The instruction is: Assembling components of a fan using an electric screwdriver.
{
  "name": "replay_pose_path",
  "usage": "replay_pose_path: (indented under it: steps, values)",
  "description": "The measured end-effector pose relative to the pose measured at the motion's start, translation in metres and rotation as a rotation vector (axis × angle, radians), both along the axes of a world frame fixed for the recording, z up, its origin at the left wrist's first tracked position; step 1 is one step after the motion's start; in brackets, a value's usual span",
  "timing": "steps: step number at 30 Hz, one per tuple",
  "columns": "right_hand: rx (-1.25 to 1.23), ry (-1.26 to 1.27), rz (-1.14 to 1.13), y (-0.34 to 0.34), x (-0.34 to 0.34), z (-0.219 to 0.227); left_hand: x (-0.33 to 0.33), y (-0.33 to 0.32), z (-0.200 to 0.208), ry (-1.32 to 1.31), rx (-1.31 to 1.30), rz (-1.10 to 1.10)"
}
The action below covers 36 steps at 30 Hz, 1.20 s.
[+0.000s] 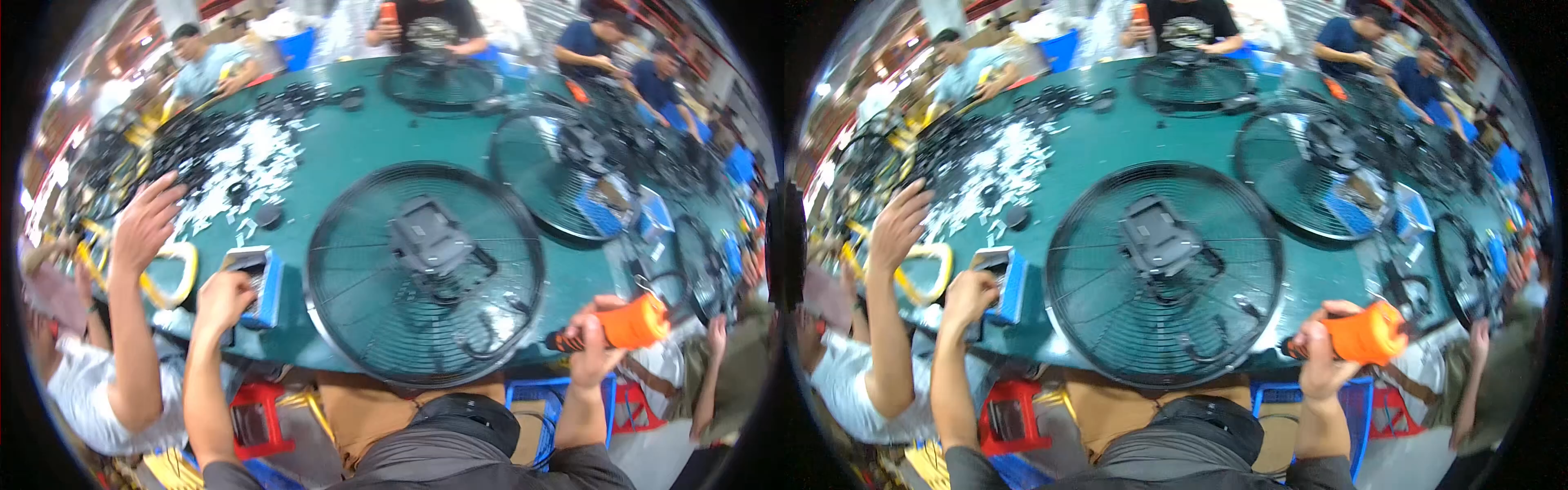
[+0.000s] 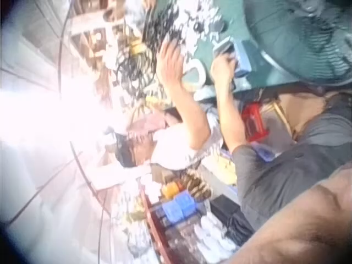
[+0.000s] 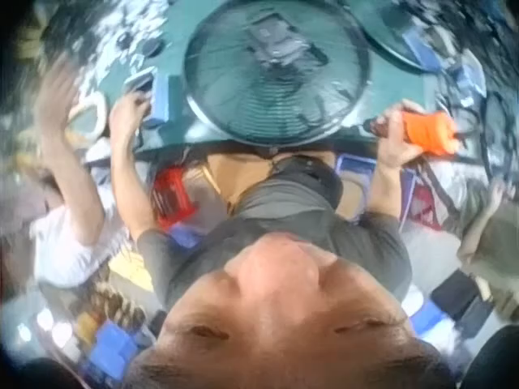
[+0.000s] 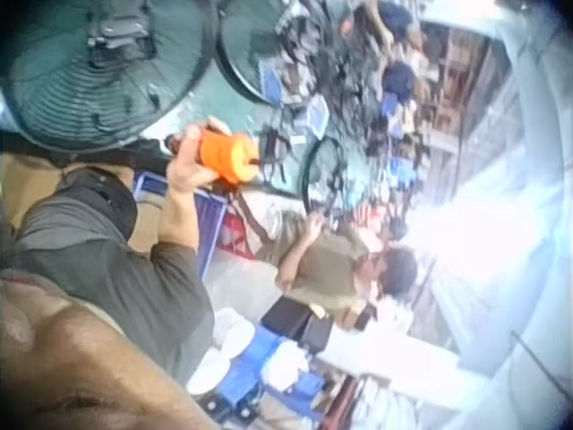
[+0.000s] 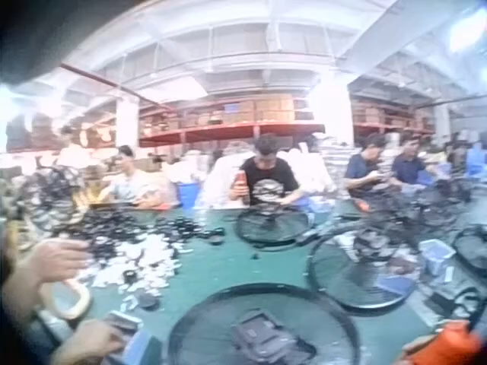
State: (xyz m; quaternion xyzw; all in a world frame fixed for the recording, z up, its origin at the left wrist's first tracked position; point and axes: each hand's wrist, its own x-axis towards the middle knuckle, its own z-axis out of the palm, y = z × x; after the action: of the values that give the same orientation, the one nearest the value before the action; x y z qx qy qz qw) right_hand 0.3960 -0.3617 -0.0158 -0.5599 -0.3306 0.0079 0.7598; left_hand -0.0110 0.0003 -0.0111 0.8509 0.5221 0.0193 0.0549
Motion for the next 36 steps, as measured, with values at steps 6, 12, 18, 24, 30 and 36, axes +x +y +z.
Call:
replay_pose_path:
  steps: [6, 12, 18, 24, 30, 36]
  values:
    - [0.020, -0.007, 0.088, -0.007, 0.010, 0.002, -0.007, -0.006, -0.002, -0.218, 0.079, 0.021]
    - [0.001, 0.044, 0.187, -0.014, 0.009, 0.023, -0.021, -0.003, -0.001, -0.415, -0.066, 0.111]
    - [0.367, 0.089, 0.407, -0.014, -0.040, 0.067, 0.013, -0.111, -0.008, -1.451, -0.553, -0.081]
    - [0.642, 0.194, 0.775, 0.020, -0.120, 0.075, 0.082, -0.242, -0.078, -1.835, -1.700, -0.031]
    - [0.570, 0.117, 0.831, 0.042, -0.154, 0.063, 0.082, -0.258, -0.092, -2.060, -1.843, -0.129]
    - [0.555, 0.094, 0.803, 0.045, -0.164, 0.058, 0.074, -0.255, -0.095, -2.007, -1.806, -0.111]
